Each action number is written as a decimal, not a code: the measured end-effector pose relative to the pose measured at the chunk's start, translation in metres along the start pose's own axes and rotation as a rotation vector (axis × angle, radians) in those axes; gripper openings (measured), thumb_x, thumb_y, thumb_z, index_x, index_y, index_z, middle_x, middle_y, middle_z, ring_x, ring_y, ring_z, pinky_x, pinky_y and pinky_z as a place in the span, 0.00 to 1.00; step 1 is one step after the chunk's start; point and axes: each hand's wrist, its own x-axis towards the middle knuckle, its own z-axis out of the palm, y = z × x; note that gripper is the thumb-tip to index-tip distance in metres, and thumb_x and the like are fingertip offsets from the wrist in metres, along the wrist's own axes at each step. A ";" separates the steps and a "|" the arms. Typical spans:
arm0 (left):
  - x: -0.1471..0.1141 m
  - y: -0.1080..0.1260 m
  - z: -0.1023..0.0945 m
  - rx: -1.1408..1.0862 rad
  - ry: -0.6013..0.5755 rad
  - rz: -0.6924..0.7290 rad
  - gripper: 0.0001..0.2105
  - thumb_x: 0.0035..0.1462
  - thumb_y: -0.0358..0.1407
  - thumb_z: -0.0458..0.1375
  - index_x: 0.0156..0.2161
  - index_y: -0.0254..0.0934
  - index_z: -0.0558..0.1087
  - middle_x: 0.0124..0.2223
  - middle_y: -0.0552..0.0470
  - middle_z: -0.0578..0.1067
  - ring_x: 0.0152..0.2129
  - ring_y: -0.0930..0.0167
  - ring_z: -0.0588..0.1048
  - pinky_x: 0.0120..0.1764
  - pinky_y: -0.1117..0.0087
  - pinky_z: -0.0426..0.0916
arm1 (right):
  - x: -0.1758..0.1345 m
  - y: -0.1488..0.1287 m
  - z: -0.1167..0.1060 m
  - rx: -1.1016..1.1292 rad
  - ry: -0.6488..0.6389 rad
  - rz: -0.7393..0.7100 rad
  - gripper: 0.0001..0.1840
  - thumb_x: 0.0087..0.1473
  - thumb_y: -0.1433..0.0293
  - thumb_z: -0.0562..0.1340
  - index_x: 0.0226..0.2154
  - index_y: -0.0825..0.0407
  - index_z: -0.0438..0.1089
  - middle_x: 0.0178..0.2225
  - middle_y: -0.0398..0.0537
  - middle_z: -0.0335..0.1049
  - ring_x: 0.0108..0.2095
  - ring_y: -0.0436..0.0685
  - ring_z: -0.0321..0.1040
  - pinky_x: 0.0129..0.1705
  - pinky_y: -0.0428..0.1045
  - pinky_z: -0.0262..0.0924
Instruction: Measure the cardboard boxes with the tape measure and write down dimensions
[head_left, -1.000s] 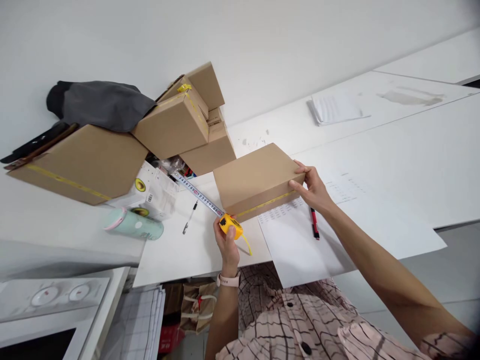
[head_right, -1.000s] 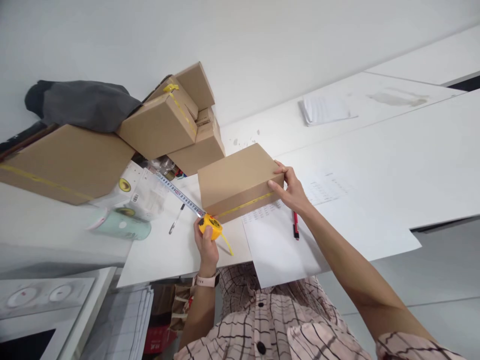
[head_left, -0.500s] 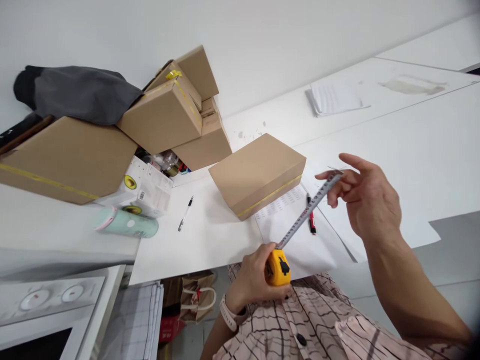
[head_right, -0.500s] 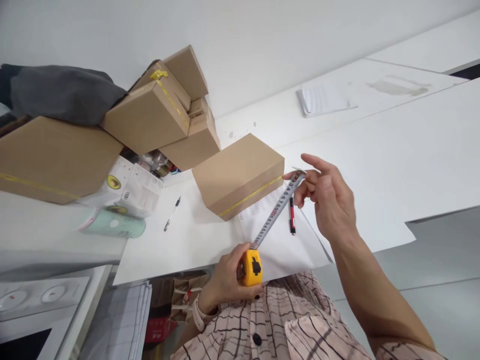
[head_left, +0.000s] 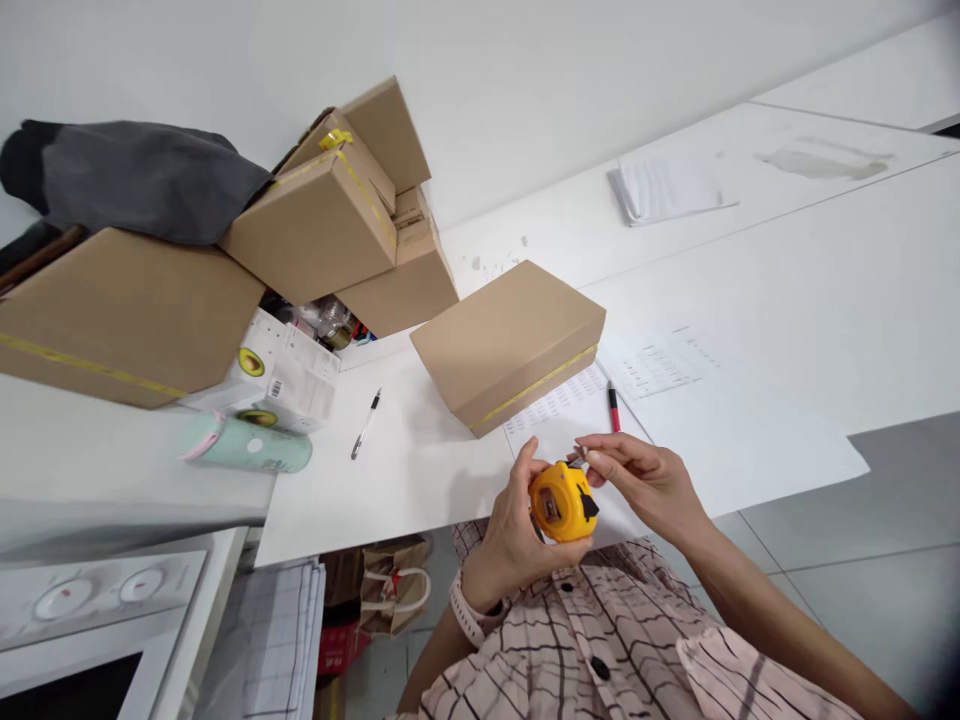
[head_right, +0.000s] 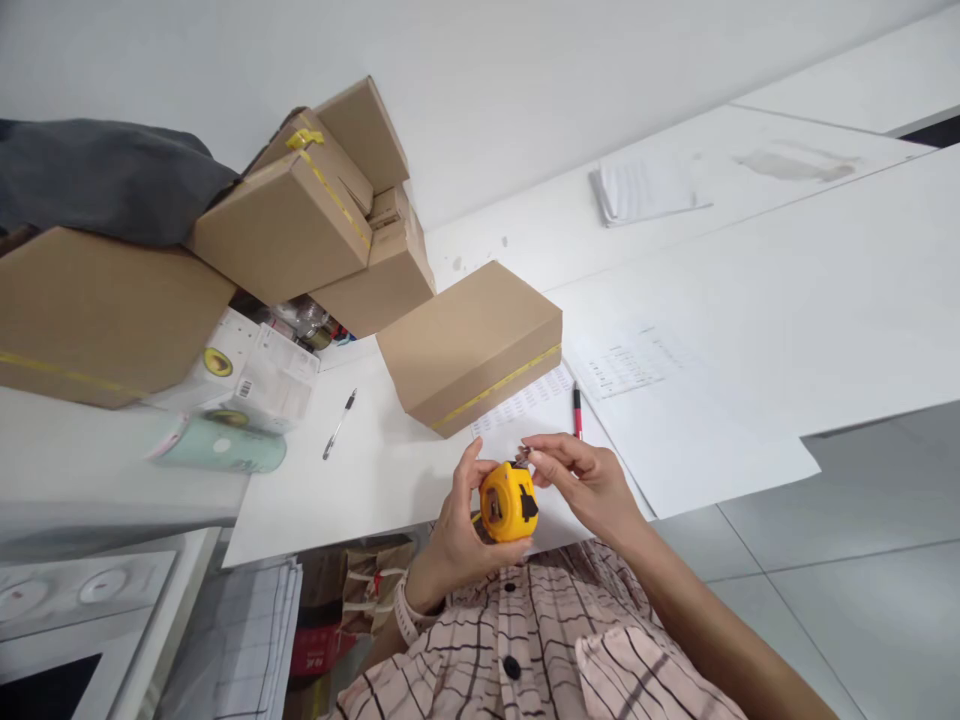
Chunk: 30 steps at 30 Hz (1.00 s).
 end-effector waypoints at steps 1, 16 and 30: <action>0.003 0.002 -0.001 0.009 0.012 0.055 0.55 0.46 0.36 0.73 0.72 0.44 0.45 0.55 0.43 0.72 0.51 0.58 0.76 0.54 0.54 0.72 | 0.000 0.004 0.000 -0.047 0.034 -0.020 0.18 0.56 0.50 0.67 0.39 0.45 0.80 0.27 0.45 0.79 0.25 0.59 0.75 0.30 0.56 0.74; 0.161 0.017 -0.072 0.777 0.455 0.397 0.23 0.68 0.39 0.55 0.65 0.38 0.61 0.63 0.37 0.68 0.60 0.55 0.68 0.60 0.49 0.65 | 0.055 0.070 -0.030 -1.153 0.153 -0.027 0.20 0.66 0.61 0.52 0.53 0.54 0.68 0.40 0.59 0.80 0.38 0.67 0.76 0.25 0.52 0.55; 0.163 0.013 -0.090 0.954 0.181 0.320 0.28 0.67 0.47 0.56 0.67 0.38 0.62 0.69 0.37 0.63 0.60 0.54 0.69 0.59 0.53 0.66 | 0.024 0.057 -0.066 -0.032 0.048 0.076 0.20 0.56 0.54 0.68 0.48 0.46 0.76 0.40 0.51 0.82 0.45 0.64 0.78 0.50 0.58 0.71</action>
